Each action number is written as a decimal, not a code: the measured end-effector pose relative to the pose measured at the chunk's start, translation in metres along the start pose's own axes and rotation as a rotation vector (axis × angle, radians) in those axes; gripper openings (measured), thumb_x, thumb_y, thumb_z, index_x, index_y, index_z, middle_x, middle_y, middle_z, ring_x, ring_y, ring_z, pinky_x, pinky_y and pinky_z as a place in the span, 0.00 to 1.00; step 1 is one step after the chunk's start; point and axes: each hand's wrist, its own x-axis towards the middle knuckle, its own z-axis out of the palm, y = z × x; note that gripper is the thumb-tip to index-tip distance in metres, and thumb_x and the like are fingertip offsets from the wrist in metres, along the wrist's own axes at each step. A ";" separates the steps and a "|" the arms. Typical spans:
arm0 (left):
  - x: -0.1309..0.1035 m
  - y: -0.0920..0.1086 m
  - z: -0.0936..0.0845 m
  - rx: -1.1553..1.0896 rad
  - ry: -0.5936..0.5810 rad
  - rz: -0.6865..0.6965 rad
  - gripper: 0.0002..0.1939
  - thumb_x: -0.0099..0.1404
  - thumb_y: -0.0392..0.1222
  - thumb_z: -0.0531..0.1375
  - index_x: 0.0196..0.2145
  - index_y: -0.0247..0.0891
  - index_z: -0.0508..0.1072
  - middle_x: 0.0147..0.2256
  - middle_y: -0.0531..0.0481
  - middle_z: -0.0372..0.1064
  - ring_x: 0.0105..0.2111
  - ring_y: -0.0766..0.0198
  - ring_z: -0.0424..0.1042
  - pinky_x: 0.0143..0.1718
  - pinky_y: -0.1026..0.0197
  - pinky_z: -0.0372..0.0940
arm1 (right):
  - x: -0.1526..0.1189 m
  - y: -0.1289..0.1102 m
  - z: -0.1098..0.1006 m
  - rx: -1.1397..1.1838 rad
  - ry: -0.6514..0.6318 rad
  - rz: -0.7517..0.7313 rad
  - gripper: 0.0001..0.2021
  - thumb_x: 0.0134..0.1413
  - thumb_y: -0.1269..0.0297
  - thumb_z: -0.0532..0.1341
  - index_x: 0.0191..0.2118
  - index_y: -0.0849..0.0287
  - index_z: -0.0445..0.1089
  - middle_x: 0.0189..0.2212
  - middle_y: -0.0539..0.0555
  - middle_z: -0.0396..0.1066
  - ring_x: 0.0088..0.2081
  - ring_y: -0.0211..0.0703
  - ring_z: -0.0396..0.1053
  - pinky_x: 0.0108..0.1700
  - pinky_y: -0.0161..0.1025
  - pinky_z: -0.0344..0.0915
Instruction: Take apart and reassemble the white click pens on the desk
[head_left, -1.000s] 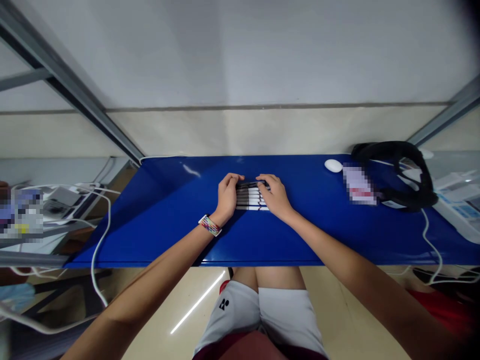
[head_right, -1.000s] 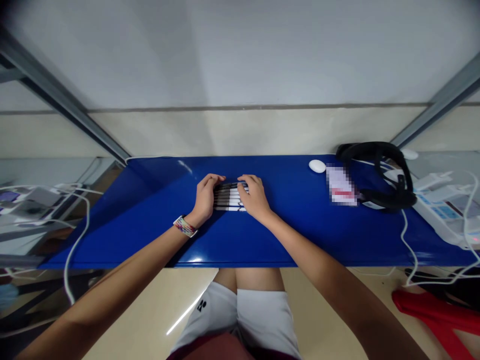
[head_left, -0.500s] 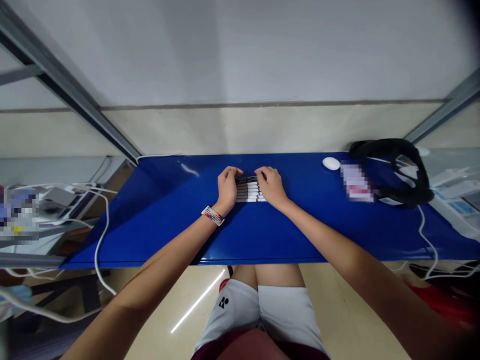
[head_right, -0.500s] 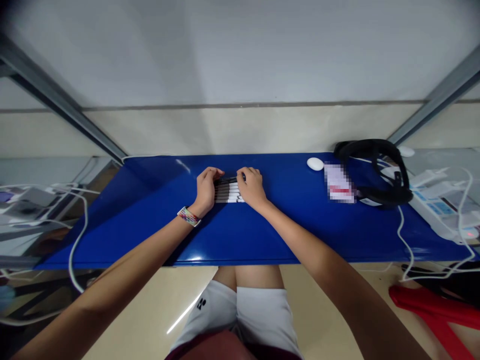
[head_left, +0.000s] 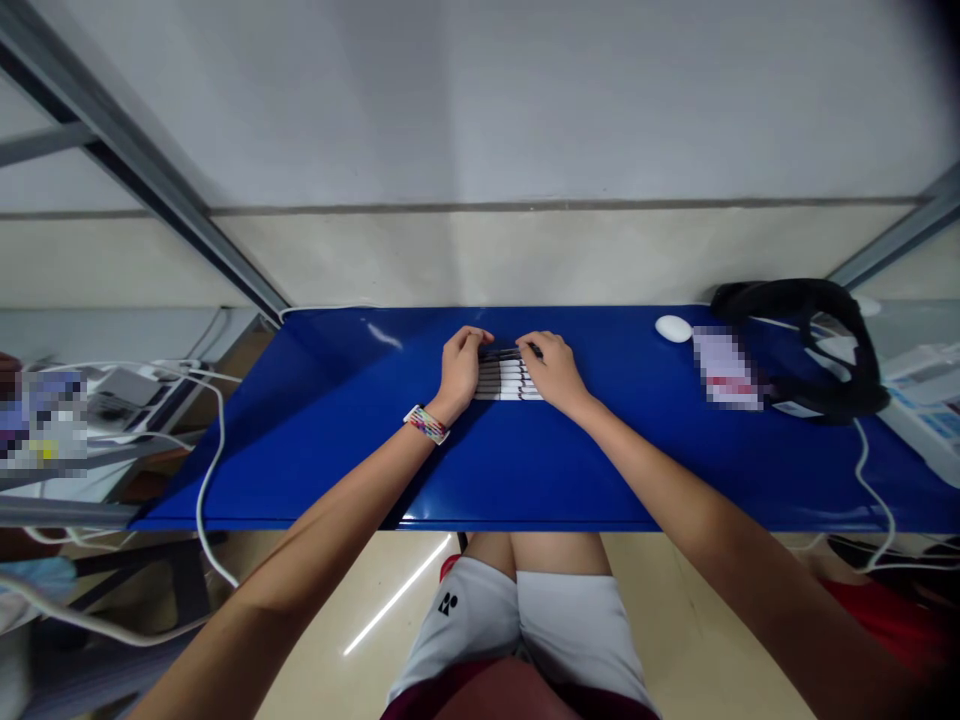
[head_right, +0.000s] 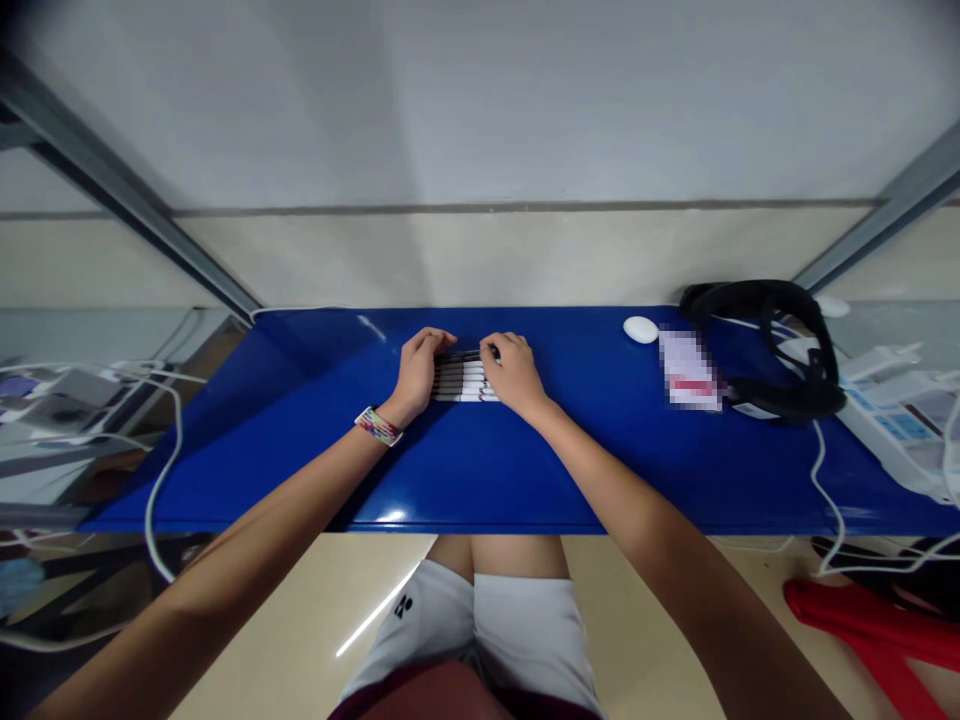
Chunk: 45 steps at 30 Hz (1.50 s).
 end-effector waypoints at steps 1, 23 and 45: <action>-0.001 0.001 -0.002 0.026 -0.021 0.013 0.13 0.72 0.39 0.55 0.32 0.42 0.77 0.39 0.46 0.79 0.46 0.55 0.76 0.55 0.53 0.68 | -0.001 0.000 -0.001 0.014 -0.005 0.002 0.12 0.70 0.62 0.56 0.44 0.52 0.79 0.46 0.59 0.81 0.53 0.58 0.74 0.62 0.57 0.68; -0.011 0.007 0.003 0.257 -0.092 0.075 0.15 0.78 0.42 0.52 0.36 0.41 0.76 0.41 0.46 0.78 0.46 0.56 0.75 0.54 0.53 0.68 | -0.012 -0.002 0.004 -0.106 -0.026 -0.004 0.16 0.73 0.60 0.54 0.53 0.57 0.77 0.52 0.64 0.79 0.58 0.61 0.71 0.64 0.57 0.66; 0.047 -0.006 -0.059 0.985 -0.022 -0.004 0.23 0.73 0.44 0.56 0.60 0.35 0.77 0.63 0.32 0.72 0.66 0.40 0.68 0.70 0.39 0.60 | 0.019 0.058 -0.034 -0.385 -0.025 0.076 0.25 0.68 0.71 0.51 0.63 0.67 0.76 0.65 0.70 0.72 0.71 0.63 0.66 0.73 0.58 0.61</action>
